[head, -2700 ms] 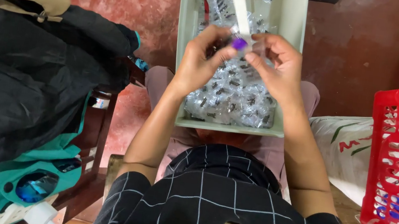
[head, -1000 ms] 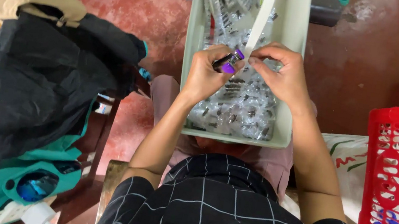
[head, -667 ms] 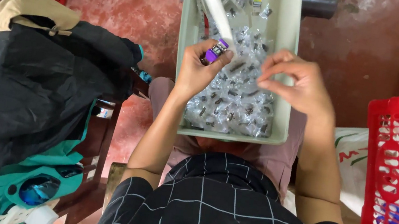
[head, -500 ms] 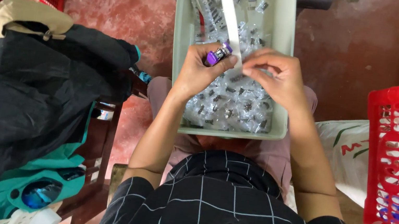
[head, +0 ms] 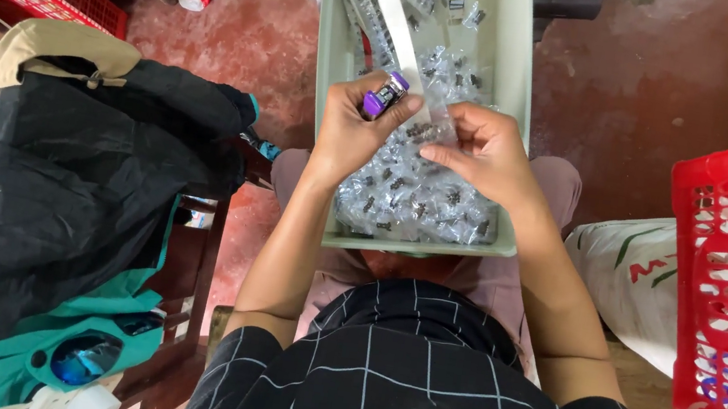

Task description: Assembling small purple components onto a white plastic strip and placing them into a bin filled with bagged items.

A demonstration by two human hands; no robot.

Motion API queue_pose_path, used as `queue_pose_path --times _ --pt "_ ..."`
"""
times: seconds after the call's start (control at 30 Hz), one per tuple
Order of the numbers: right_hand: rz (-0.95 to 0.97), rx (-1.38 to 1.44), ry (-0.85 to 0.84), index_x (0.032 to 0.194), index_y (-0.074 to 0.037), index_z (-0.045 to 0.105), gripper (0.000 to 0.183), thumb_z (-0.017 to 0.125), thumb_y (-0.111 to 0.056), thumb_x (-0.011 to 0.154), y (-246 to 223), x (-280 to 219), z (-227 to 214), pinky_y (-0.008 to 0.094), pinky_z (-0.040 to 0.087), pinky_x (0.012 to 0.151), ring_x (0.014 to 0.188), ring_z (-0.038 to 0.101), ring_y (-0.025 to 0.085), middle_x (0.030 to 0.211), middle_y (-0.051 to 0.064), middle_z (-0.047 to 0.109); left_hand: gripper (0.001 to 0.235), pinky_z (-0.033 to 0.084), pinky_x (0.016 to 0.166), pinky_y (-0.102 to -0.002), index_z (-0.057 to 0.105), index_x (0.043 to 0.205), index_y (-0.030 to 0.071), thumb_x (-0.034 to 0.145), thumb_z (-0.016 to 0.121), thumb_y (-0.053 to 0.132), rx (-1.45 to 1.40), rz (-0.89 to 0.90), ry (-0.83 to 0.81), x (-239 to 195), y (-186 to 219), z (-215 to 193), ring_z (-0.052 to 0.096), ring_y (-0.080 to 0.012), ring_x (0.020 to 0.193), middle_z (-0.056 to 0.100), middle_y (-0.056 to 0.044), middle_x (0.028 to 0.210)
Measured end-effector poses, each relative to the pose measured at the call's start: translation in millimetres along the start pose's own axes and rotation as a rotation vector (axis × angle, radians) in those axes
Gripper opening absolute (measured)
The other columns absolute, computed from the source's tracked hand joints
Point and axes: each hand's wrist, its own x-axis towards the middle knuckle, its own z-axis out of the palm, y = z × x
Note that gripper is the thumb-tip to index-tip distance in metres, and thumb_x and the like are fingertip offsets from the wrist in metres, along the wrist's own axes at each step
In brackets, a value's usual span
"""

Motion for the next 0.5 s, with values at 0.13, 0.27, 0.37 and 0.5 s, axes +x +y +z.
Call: queue_pose_path --times 0.13,0.27,0.37,0.5 --pt "-0.001 -0.035 -0.018 0.094 -0.003 0.061 0.027 0.077 -0.003 0.072 11.8 -1.3 -7.0 0.02 0.05 0.065 0.07 0.056 0.008 0.077 0.006 0.063 0.027 0.025 0.047 -0.016 0.055 0.057 0.008 0.075 0.076 0.008 0.001 0.005 0.009 -1.9 -3.5 0.3 0.033 -0.0007 0.05 0.04 0.004 0.05" --pt "-0.011 -0.049 -0.051 0.093 -0.003 0.062 0.026 0.077 -0.003 0.072 11.5 -1.8 -8.9 0.021 0.05 0.066 0.069 0.055 0.007 0.075 0.005 0.062 0.027 0.024 0.046 -0.016 0.055 0.057 0.007 0.073 0.078 0.01 0.02 0.025 0.03 -2.4 -9.8 1.0 0.033 -0.0008 0.049 0.04 0.002 0.05" --pt "-0.034 -0.028 -0.063 0.092 -0.003 0.062 0.026 0.077 -0.006 0.072 3.7 -1.2 -6.0 0.021 0.05 0.064 0.067 0.056 0.008 0.073 0.005 0.062 0.028 0.025 0.046 -0.017 0.056 0.057 0.007 0.073 0.078 0.01 0.017 0.036 0.042 -4.7 -6.9 0.8 0.033 -0.0016 0.049 0.04 0.001 0.05" --pt "-0.032 0.041 -0.009 0.086 0.0 0.064 0.016 0.074 -0.009 0.079 7.9 -1.1 -2.6 0.017 0.046 0.055 0.06 0.05 0.003 0.064 0.002 0.055 0.027 0.025 0.046 -0.017 0.056 0.056 0.007 0.071 0.079 0.009 0.009 0.031 0.048 -6.5 1.2 2.5 0.033 -0.0017 0.048 0.04 0.001 0.049"
